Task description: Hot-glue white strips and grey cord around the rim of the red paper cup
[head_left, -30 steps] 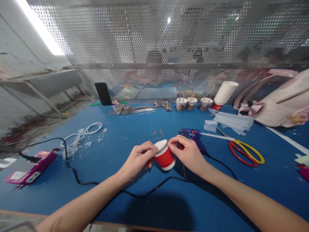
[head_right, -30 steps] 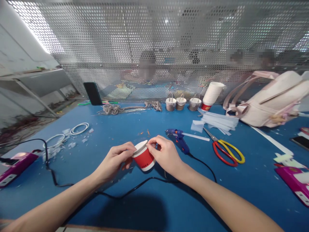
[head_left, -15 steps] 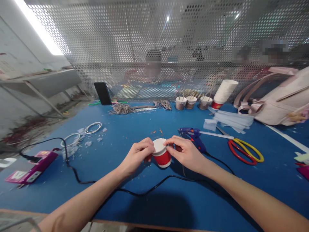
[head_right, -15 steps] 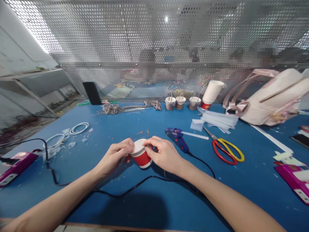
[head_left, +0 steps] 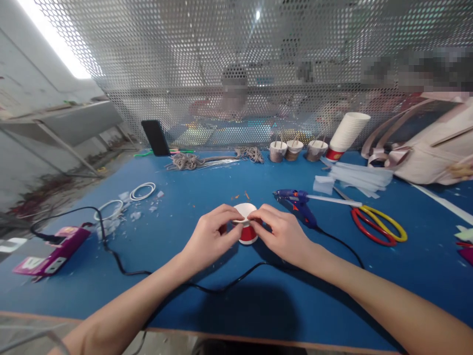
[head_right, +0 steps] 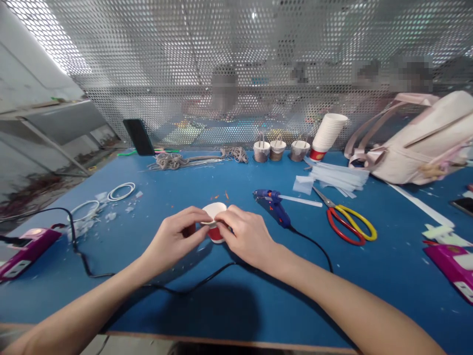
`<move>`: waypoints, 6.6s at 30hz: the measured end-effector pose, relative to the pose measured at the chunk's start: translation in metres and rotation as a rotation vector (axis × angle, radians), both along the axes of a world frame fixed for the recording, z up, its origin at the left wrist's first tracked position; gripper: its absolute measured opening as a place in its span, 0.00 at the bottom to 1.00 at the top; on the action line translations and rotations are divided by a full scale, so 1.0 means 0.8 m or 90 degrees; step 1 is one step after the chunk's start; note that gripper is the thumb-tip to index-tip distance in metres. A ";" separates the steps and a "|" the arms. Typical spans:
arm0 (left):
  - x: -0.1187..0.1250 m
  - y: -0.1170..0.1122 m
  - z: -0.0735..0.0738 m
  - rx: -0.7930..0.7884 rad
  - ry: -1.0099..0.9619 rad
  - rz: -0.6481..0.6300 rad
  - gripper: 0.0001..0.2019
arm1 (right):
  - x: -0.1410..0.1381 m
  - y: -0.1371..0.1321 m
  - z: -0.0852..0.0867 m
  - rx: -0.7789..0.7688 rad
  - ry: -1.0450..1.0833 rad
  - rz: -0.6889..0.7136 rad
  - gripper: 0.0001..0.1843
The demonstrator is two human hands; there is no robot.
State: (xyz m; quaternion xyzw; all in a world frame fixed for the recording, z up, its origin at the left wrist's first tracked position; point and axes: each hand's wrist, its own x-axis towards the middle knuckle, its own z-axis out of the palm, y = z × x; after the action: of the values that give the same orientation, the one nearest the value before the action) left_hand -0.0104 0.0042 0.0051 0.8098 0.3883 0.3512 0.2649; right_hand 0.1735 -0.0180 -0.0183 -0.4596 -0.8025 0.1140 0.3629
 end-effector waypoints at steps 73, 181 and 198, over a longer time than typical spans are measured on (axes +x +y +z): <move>0.006 0.008 -0.008 -0.344 -0.286 0.112 0.05 | 0.137 0.024 -0.029 -0.242 0.051 -0.236 0.17; 0.007 -0.002 -0.021 -0.167 -0.140 0.093 0.08 | 0.038 -0.044 -0.015 0.002 0.061 -0.021 0.14; 0.001 0.007 -0.027 -0.183 -0.191 0.057 0.03 | 0.037 -0.048 -0.010 -0.017 0.069 0.012 0.14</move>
State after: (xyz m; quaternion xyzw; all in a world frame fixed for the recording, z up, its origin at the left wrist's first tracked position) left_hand -0.0092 0.0095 -0.0162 0.6844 0.4262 0.4200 0.4166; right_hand 0.2031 -0.0564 -0.0260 -0.4497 -0.7844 0.1532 0.3987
